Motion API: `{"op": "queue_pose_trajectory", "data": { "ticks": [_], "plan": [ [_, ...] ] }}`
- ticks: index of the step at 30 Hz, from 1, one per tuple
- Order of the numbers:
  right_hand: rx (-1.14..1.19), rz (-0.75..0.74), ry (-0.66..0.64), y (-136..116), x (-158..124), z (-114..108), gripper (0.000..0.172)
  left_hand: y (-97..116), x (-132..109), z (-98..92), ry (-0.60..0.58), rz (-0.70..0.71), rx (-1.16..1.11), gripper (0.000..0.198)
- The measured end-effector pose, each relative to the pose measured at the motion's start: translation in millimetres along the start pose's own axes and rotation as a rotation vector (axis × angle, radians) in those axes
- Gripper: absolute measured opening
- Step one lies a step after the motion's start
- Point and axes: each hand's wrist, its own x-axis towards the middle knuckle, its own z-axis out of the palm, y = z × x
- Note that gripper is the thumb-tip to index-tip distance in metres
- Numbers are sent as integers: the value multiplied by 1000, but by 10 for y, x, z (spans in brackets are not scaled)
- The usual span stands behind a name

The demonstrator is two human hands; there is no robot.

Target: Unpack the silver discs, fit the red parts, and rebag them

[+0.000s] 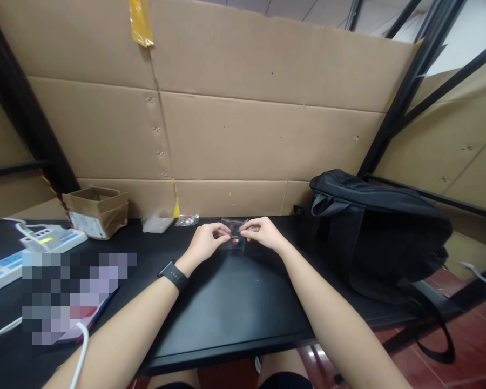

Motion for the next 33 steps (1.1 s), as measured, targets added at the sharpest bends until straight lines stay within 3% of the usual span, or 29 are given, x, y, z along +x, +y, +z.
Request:
{"op": "queue_pose_trajectory", "data": {
  "ticks": [4, 9, 12, 14, 19, 25, 28, 31, 33],
  "plan": [
    [-69, -33, -83, -71, -23, -96, 33, 58, 6, -56, 2, 27, 104, 15],
    [-210, -84, -143, -80, -37, -188, 22, 86, 12, -88, -71, 36, 290, 12],
    [-181, -32, -187, -50, -48, -172, 24, 106, -19, -75, -145, 18, 280, 13],
    [-97, 17, -186, -30, -55, -152, 30, 111, -40, -59, -186, -6, 238, 20],
    [57, 76, -113, -20, -57, -145, 66, 120, -48, -25, -171, -61, 211, 28],
    [59, -4, -34, 14, -21, -101, 51, 170, -32, -56, 3, -23, 218, 28],
    [-48, -11, -59, 67, 2, -15, 43, 143, -29, -66, -5, -5, 171, 25],
    [-84, 14, 9, 121, 22, 50, 35, 86, -30, -54, -25, 22, 127, 18],
    [-74, 38, 27, 149, 34, 58, 36, 50, -31, -39, -30, 34, 98, 28]
  ]
}}
